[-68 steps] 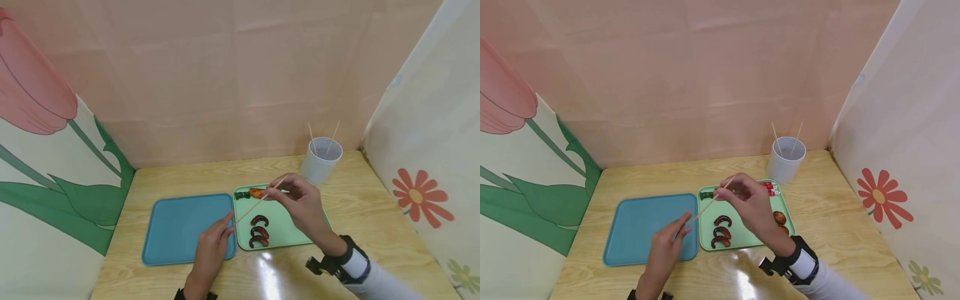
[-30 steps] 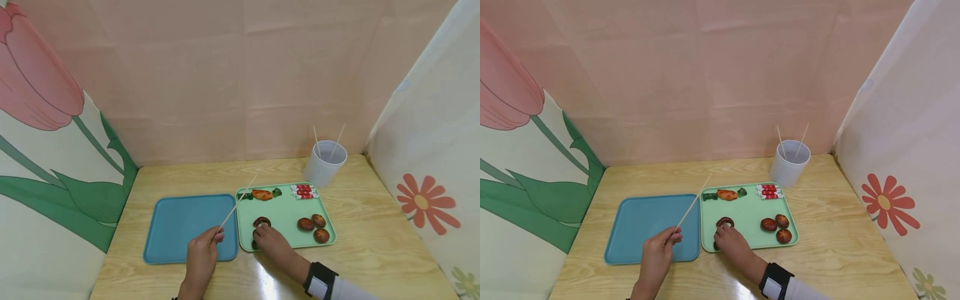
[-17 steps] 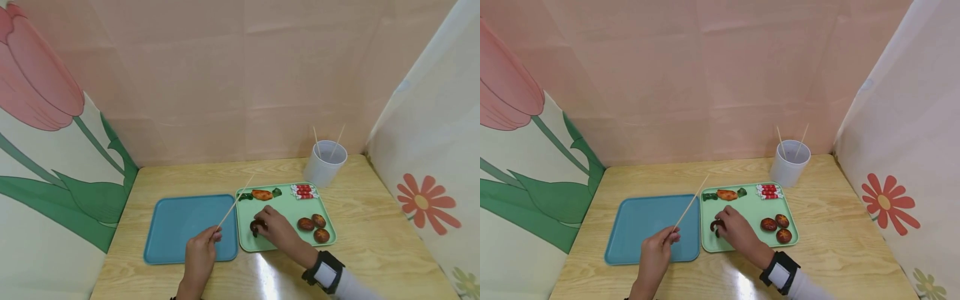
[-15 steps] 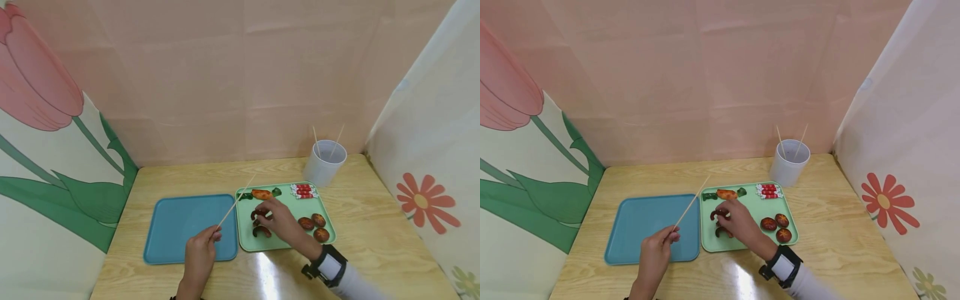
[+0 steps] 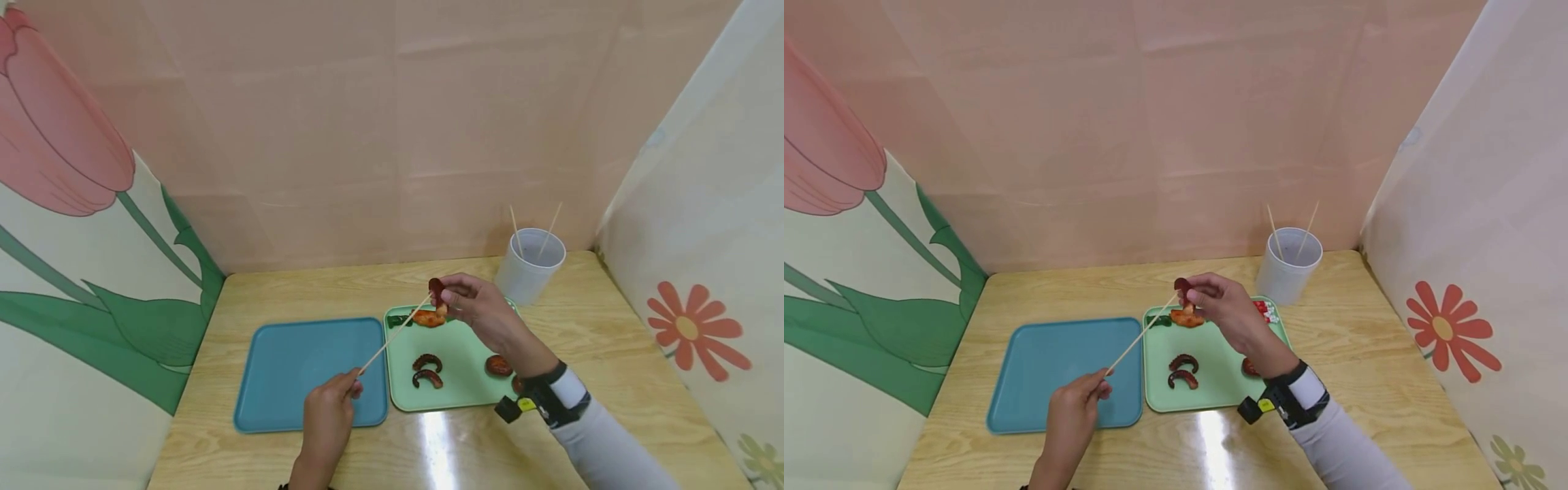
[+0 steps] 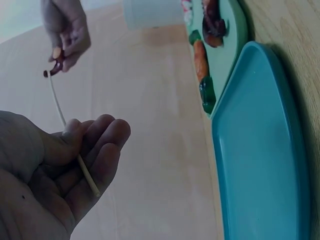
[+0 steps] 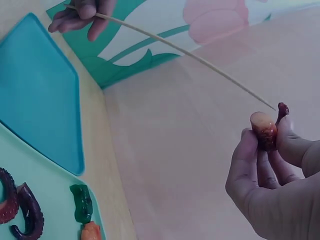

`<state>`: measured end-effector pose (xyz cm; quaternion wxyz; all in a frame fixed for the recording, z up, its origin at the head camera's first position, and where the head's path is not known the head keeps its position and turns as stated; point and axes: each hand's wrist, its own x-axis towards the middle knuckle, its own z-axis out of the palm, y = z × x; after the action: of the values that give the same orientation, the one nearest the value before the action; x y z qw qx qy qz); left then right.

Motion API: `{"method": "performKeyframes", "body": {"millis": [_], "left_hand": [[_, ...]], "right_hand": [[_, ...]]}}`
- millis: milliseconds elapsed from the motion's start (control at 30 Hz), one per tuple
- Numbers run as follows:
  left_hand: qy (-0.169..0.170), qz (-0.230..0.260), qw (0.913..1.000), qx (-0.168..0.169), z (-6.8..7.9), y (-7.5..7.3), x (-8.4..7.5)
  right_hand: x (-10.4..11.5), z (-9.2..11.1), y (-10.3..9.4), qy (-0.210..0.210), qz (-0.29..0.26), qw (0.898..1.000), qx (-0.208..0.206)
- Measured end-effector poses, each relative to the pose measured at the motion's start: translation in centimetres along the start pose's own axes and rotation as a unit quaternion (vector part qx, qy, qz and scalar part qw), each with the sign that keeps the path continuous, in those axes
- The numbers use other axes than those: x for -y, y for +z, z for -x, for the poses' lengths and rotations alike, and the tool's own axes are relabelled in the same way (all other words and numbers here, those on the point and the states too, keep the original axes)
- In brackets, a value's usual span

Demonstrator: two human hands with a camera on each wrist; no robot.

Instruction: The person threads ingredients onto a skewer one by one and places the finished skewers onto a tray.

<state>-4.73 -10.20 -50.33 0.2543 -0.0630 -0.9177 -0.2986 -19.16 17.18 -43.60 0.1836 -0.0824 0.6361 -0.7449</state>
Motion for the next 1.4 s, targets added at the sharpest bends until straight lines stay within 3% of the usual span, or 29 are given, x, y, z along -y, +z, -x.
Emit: {"method": "performKeyframes", "body": {"millis": [200, 633, 867, 1067, 1400], "left_hand": [[0.007, -0.009, 0.9999, 0.002, 0.0, 0.1, 0.1], [-0.009, -0.021, 0.9995, 0.022, -0.2, 0.1, -0.2], [-0.005, -0.04, 0.9989, 0.025, -0.2, 0.0, -0.5], [0.004, -0.042, 0.999, 0.018, -0.2, 0.0, -0.7], [0.008, 0.004, 0.9999, -0.013, -0.4, 0.2, -0.7]], "right_hand": [[-0.1, 0.0, 0.1, 0.011, -0.02, 1.0, -0.002], [0.0, -0.1, 0.1, -0.01, -0.007, 1.0, 0.009], [0.3, 0.0, 0.2, -0.04, 0.078, 0.996, 0.006], [0.5, 0.0, 0.7, -0.027, 0.151, 0.988, -0.014], [-0.3, 0.0, 1.1, -0.007, 0.081, 0.996, -0.03]]}}
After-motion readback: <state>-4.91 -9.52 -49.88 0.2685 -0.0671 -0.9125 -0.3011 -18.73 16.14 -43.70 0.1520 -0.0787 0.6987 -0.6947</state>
